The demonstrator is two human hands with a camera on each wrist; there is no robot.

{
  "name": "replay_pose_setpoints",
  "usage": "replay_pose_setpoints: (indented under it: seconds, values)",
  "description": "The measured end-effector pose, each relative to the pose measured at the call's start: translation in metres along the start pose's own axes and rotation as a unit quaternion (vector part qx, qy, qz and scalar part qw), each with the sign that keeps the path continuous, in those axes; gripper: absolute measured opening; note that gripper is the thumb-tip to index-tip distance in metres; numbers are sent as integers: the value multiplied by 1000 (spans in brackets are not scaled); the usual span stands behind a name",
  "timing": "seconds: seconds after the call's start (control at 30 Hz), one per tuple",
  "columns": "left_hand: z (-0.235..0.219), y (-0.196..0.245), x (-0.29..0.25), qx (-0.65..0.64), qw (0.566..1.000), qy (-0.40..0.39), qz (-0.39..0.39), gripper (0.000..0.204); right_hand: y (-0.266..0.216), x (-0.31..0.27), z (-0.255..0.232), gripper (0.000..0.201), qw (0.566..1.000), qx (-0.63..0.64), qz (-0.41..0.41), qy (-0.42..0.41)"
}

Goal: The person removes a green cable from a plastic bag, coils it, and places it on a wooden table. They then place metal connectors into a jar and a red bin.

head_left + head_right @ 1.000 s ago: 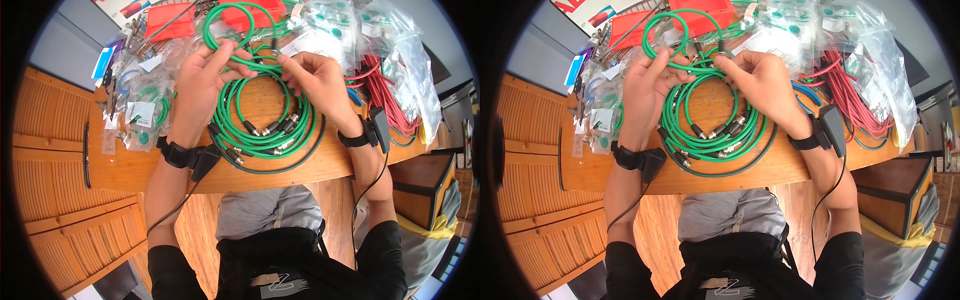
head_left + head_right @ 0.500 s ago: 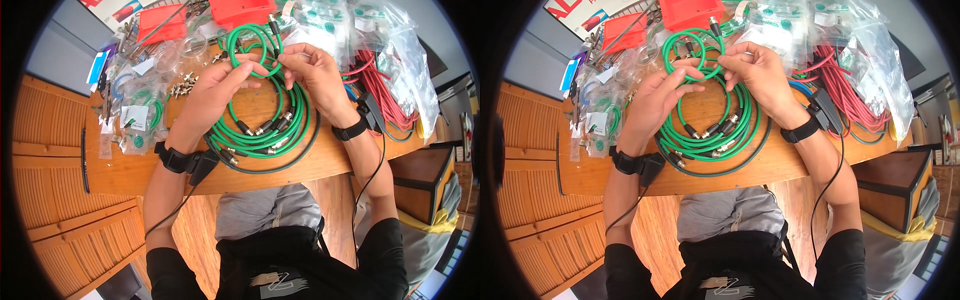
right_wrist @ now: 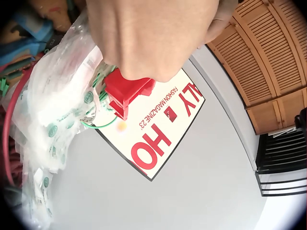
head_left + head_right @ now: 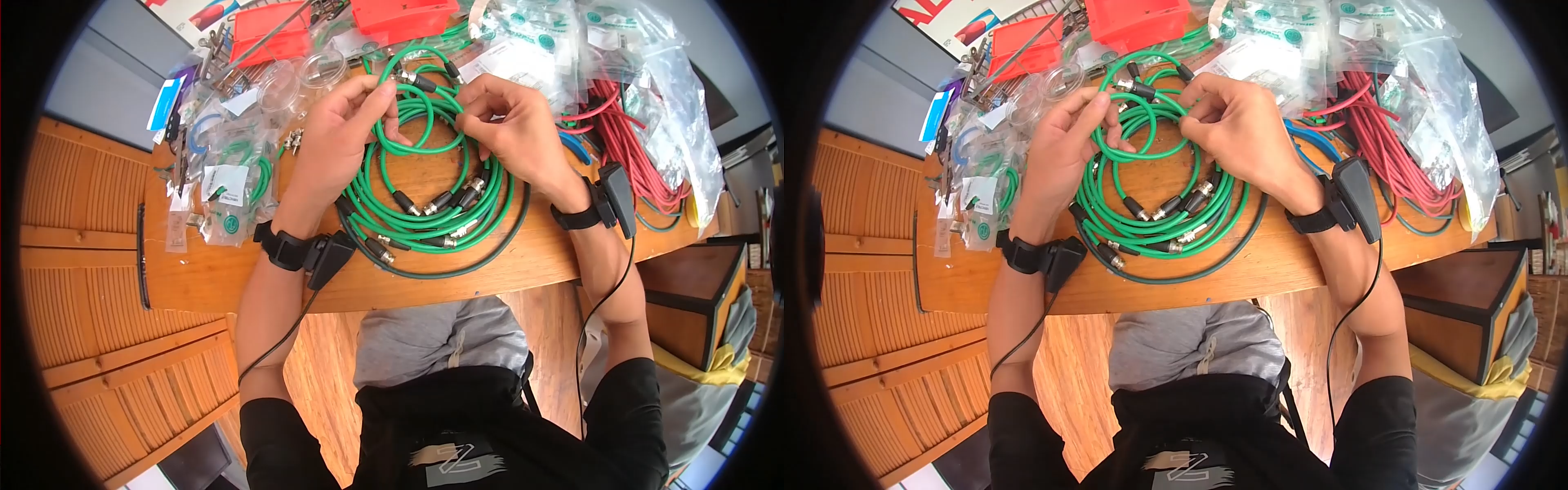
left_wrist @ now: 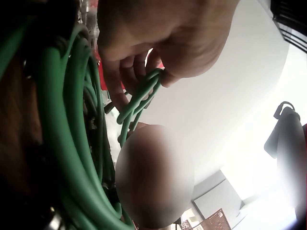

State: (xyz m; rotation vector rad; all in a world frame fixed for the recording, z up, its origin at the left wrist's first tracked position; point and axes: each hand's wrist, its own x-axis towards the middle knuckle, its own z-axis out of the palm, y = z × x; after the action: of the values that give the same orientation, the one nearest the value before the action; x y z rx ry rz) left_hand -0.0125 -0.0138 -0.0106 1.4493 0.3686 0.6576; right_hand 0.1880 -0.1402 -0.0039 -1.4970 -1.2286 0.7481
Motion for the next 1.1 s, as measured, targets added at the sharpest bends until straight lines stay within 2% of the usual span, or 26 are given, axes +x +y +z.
replay_pose_setpoints:
  seconds: [0.07, 0.23, 0.43, 0.53, 0.67, 0.83, 0.93, 1.03, 1.1]
  values:
    - [2, 0, -1, 16, 1000, 9, 2, 25, -1, -1, -1, 15, 1000, 4, 6, -29]
    - [4, 1, -3, 108, 993, 52, 1, 32, -4, 0, -3, 15, 998, -48, 15, -29]
    - [-3, -8, -1, 207, 977, 47, 1, 36, -6, -3, -2, 14, 994, -110, 3, -17]
    - [-1, -5, -2, 191, 981, 36, -6, 35, -7, -2, -3, 14, 992, -123, 0, -23]
    - [5, -8, -3, 186, 981, 26, 37, 33, -2, -3, 0, 16, 987, -156, -16, -28]
    - [3, -12, -2, 165, 985, 39, 39, 31, -1, -2, 0, 18, 994, -98, 15, -43]
    - [0, -10, -1, 197, 979, 45, 10, 32, 3, 1, -4, 19, 996, -81, 8, -40]
    - [2, -2, -1, 147, 988, 36, -3, 32, 5, 2, -4, 19, 997, -70, 1, -41]
    - [-2, -2, 0, 78, 996, 17, -43, 32, 5, 2, -4, 18, 998, -35, 3, -55]
